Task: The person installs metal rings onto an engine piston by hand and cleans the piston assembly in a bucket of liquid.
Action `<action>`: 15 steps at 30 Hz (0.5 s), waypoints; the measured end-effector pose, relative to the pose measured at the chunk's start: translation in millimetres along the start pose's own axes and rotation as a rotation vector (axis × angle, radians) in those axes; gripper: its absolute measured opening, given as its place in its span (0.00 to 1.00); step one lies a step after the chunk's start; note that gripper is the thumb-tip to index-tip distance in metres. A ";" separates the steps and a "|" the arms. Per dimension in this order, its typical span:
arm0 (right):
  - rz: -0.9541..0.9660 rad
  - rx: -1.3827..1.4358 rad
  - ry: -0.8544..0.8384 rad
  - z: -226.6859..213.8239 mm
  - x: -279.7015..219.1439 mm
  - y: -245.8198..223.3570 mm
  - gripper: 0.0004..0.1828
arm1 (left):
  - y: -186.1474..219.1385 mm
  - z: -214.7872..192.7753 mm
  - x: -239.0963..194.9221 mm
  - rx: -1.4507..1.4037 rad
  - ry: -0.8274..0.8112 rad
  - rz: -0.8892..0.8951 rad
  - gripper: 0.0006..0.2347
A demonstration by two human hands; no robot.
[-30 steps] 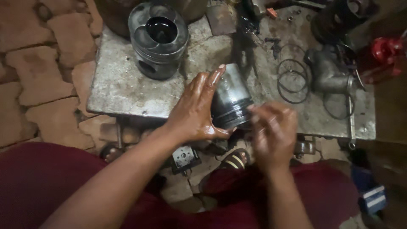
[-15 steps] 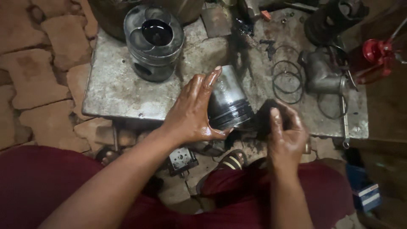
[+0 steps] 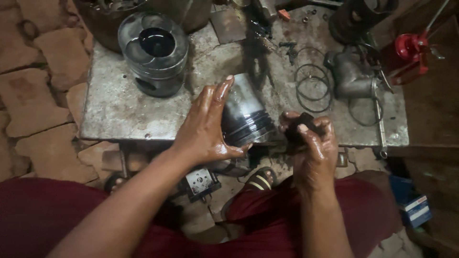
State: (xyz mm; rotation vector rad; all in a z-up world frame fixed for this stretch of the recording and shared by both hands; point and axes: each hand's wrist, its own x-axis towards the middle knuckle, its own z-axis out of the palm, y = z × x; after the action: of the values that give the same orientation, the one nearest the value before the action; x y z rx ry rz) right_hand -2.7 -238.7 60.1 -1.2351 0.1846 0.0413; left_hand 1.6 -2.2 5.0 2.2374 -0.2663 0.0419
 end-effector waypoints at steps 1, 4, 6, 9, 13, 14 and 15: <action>0.001 0.022 0.003 -1.0 0.1 -1.3 0.12 | 0.4 0.4 0.2 -0.008 0.008 0.011 0.63; 0.083 -0.076 0.081 -5.3 -0.9 -1.9 0.14 | 0.0 0.6 -0.1 -0.029 0.019 0.026 0.62; 0.072 -0.132 0.038 -7.6 -0.4 -1.0 0.14 | 0.1 0.0 0.0 -0.038 0.011 0.014 0.62; 0.040 -0.189 -0.007 -9.9 1.3 -0.8 0.16 | 1.6 1.0 3.1 -0.005 -0.034 -0.026 0.65; -0.076 -0.353 -0.032 -4.8 -1.2 -0.3 0.16 | 1.1 0.9 2.7 0.028 -0.082 -0.066 0.67; -0.194 -0.481 -0.042 -2.4 -1.6 -1.7 0.19 | 1.0 0.8 2.6 0.011 -0.064 -0.050 0.66; -0.312 -0.609 -0.051 0.4 -1.6 -2.8 0.21 | 0.7 0.6 2.4 -0.007 -0.045 -0.034 0.65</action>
State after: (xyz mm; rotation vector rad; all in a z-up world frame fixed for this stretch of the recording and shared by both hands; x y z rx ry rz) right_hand -3.9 -239.2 63.1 -1.8559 -0.0774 -0.1521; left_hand 3.8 -3.5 5.5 2.2376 -0.2527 -0.0277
